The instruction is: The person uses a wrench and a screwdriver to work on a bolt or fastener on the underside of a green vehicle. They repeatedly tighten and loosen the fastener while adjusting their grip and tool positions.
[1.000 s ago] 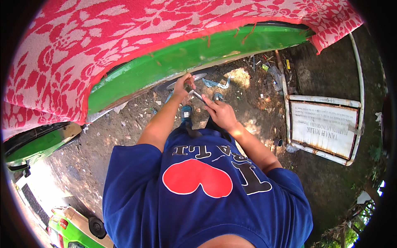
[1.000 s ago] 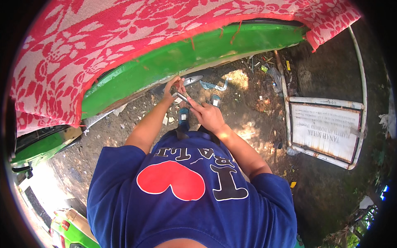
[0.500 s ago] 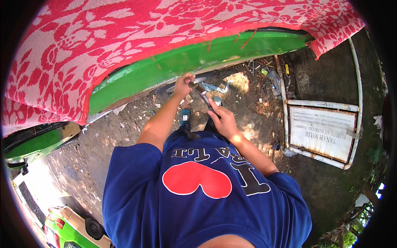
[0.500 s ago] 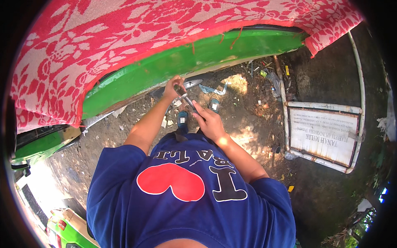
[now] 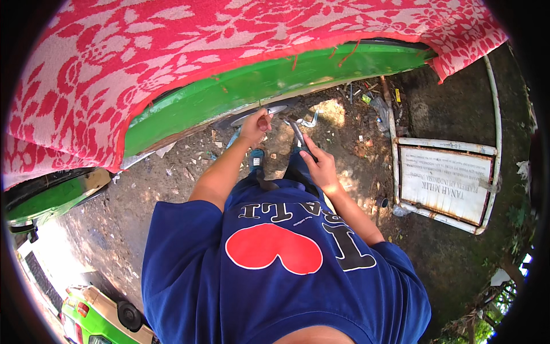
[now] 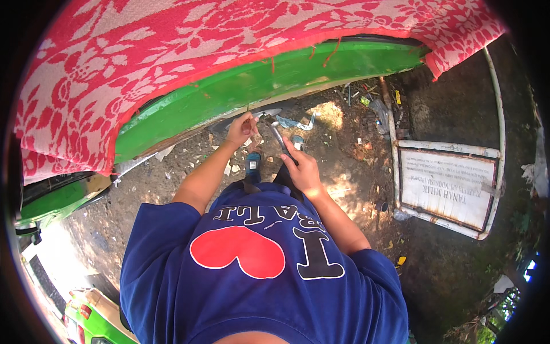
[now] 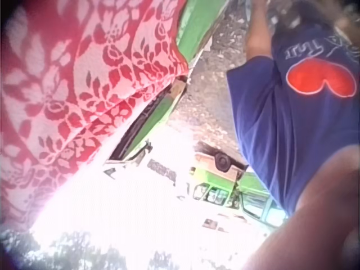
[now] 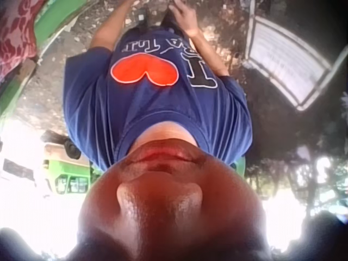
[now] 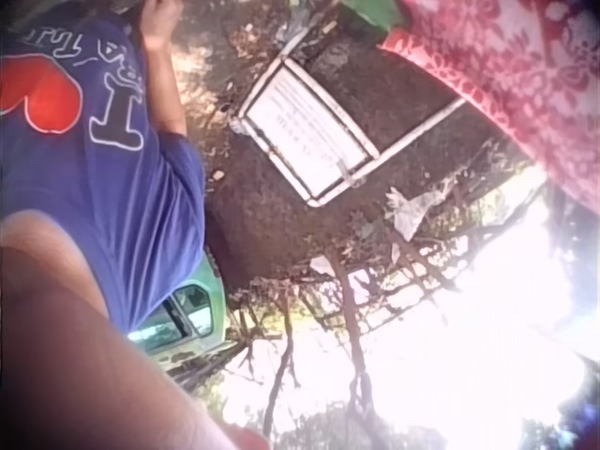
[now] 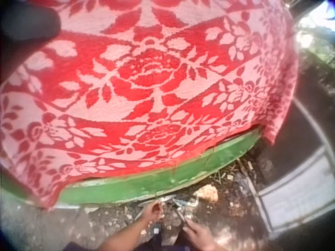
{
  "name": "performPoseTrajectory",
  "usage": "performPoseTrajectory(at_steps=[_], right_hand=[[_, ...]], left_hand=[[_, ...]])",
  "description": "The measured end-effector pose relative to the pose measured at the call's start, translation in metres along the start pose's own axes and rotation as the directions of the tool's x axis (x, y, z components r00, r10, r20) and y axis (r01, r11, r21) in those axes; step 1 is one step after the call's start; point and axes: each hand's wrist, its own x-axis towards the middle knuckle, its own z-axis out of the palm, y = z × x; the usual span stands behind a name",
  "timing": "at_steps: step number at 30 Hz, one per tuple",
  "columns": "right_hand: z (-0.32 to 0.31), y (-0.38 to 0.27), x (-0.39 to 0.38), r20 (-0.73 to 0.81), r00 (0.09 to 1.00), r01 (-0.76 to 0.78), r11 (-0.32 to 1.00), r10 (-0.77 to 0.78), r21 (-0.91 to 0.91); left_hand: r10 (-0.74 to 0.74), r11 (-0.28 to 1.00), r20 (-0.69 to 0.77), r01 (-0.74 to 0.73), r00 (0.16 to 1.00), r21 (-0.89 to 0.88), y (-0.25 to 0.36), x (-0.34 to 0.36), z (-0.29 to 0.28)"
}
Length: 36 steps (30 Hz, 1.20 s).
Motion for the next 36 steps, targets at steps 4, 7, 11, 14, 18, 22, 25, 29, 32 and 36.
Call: performPoseTrajectory(at_steps=[4, 7, 11, 14, 18, 22, 25, 29, 32, 36], right_hand=[[0.004, 0.003, -0.002, -0.006, 1.000, 0.029, 0.999, -0.029, 0.014], [0.005, 0.003, -0.002, -0.029, 0.997, 0.069, 0.997, -0.069, 0.021], [0.010, 0.001, 0.003, -0.093, 0.980, 0.177, 0.984, -0.176, 0.005], [0.011, -0.015, 0.008, -0.119, 0.965, 0.236, 0.972, -0.235, -0.003], [0.011, -0.030, 0.022, 0.148, 0.988, 0.088, 0.922, -0.034, -0.377], [0.015, -0.018, 0.026, -0.011, 0.977, 0.205, 0.952, -0.213, -0.227], [0.015, -0.003, 0.024, -0.077, 0.964, 0.236, 0.954, -0.253, -0.183], [0.012, -0.009, 0.034, 0.081, 0.993, 0.109, 0.949, -0.088, -0.296], [0.010, 0.001, 0.007, -0.046, 0.994, 0.090, 0.989, -0.096, -0.117], [0.009, -0.009, 0.000, -0.066, 0.995, 0.069, 0.998, -0.068, 0.000]], left_hand=[[-0.048, 0.991, 0.021, 0.050, 0.999, -0.123, -0.008, 0.002, 0.000], [0.112, 0.994, -0.042, -0.111, 0.993, 0.019, -0.008, 0.004, 0.003], [-0.028, 0.996, -0.047, 0.024, 0.998, -0.088, 0.006, 0.011, 0.002], [-0.094, 0.990, -0.047, 0.088, 0.994, -0.114, 0.017, 0.013, 0.000], [-0.063, 0.991, -0.082, 0.053, 0.995, -0.123, 0.018, 0.018, 0.001], [-0.158, 0.985, -0.091, 0.150, 0.983, -0.086, 0.016, 0.027, 0.002], [-0.239, 0.966, -0.095, 0.226, 0.966, -0.125, 0.023, 0.029, 0.007], [-0.424, 0.904, -0.183, 0.402, 0.887, -0.145, 0.008, 0.042, -0.001], [-0.381, 0.923, -0.079, 0.383, 0.921, 0.019, 0.002, 0.020, -0.012], [0.008, 0.960, -0.058, 0.008, 0.998, 0.280, -0.009, -0.005, -0.008]])
